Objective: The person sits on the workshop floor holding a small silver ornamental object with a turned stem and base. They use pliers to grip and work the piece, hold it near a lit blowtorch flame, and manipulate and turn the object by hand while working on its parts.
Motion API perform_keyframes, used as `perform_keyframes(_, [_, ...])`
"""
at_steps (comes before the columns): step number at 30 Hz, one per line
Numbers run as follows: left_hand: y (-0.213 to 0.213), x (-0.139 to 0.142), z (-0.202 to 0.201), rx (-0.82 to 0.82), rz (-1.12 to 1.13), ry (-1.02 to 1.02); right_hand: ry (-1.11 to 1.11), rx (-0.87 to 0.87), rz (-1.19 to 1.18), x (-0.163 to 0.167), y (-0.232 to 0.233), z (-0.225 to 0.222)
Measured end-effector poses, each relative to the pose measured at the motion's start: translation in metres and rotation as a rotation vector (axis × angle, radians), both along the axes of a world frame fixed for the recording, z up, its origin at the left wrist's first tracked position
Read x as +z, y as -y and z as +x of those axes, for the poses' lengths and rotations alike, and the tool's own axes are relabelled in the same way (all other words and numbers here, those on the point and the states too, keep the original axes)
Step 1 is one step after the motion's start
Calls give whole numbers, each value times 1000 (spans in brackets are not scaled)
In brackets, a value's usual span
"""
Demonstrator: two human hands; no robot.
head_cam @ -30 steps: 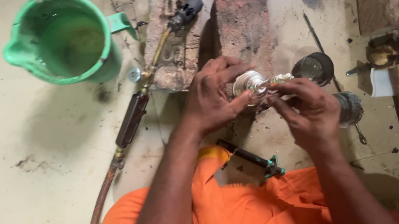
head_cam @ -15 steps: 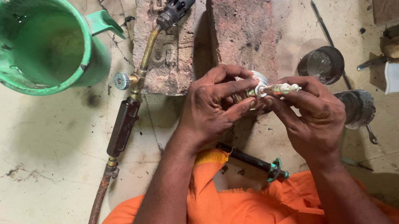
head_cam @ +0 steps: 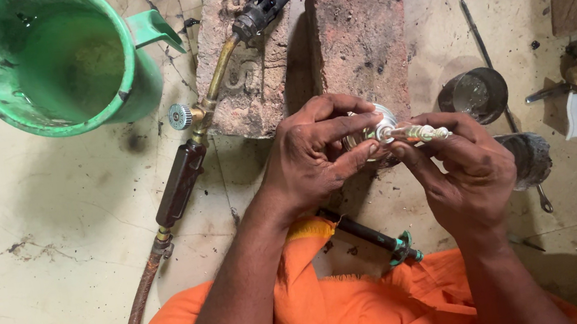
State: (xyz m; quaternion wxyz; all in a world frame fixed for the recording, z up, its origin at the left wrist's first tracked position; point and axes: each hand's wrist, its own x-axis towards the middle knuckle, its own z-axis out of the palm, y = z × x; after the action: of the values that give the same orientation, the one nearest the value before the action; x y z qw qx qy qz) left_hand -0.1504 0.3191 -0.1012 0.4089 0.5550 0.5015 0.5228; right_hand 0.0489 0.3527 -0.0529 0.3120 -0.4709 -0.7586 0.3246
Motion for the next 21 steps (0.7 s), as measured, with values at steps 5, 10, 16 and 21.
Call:
perform_keyframes(5, [-1,1,2,15,-11,-12,25,-66,-34,1,0,0])
perform_keyframes(10, [-2,4,5,24,11,-18,-78,-2,-1,-1,0,1])
perform_keyframes(16, [-1,3,6,15,14,23,-50,-27,-39,-1,0,1])
perform_keyframes(21, [-1,2,6,9,-6,-1,-82,-16,-49,-1,1,1])
